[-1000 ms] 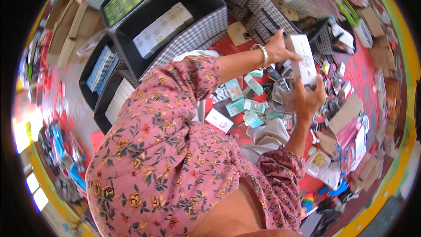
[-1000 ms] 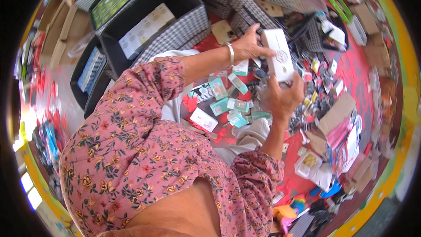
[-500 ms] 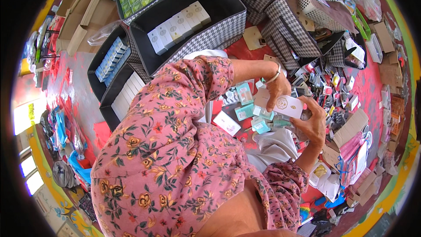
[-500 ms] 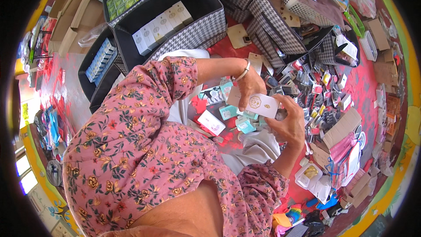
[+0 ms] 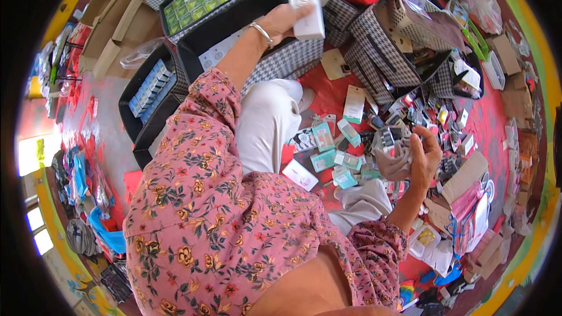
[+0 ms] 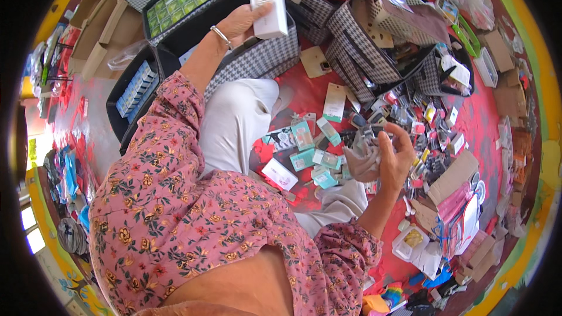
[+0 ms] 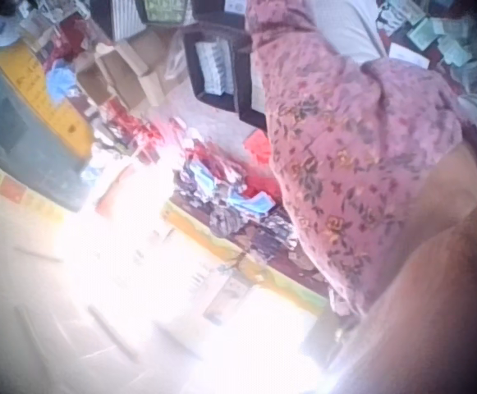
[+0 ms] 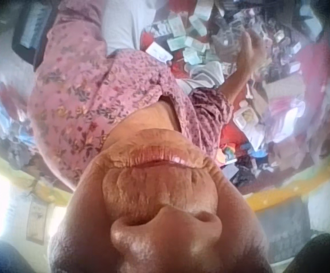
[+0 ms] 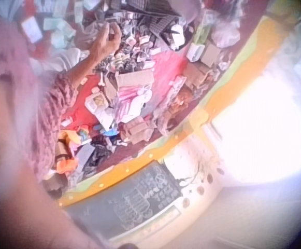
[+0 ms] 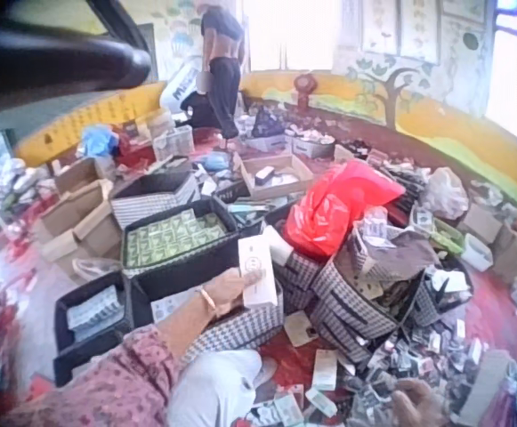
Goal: The person sits on the floor and sorts through piles of small boxes and packages, wiping some of the boxes with a cloth by hand before placing them into larger storage bins.
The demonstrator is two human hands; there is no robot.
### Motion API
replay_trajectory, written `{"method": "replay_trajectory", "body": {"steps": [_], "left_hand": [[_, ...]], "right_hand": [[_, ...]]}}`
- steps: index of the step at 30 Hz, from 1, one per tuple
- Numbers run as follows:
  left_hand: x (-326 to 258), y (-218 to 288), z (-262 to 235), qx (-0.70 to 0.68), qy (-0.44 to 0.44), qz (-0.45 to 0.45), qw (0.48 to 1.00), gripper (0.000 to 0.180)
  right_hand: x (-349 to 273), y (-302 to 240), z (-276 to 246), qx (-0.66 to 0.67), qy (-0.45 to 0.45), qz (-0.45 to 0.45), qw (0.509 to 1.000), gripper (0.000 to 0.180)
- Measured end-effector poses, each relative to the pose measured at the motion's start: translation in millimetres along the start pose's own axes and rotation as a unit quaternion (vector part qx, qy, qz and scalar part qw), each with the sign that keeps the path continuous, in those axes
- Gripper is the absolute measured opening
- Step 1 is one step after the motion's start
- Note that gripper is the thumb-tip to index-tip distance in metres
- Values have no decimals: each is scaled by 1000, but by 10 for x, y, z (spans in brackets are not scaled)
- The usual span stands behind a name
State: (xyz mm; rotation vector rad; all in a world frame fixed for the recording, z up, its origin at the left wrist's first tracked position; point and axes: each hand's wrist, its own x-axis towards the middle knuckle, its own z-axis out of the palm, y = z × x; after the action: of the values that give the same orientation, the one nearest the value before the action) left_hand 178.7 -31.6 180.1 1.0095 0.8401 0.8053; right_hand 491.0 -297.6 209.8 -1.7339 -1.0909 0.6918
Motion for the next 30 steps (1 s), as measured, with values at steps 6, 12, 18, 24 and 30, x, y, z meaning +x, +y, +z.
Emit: {"method": "replay_trajectory", "body": {"steps": [6, 12, 18, 24, 30], "left_hand": [[507, -385, -1041, -132, 150, -126, 972, 33], [1276, -1022, -1158, -53, 225, -179, 956, 35], [1984, -1614, -1614, 491, 194, -184, 829, 39], [1536, -1519, -1042, 767, 262, -86, 580, 24], [1630, -1497, -1217, 817, -1, -53, 574, 29]], "right_hand": [[-12, 101, -12, 5, 37, 21, 999, 18], [-12, 148, 109, -47, 17, 57, 997, 19], [-9, 193, 109, -81, 1, 84, 993, 19], [-43, 100, 119, -39, -10, 152, 988, 18], [-40, 84, 147, -6, -18, 143, 989, 19]]}}
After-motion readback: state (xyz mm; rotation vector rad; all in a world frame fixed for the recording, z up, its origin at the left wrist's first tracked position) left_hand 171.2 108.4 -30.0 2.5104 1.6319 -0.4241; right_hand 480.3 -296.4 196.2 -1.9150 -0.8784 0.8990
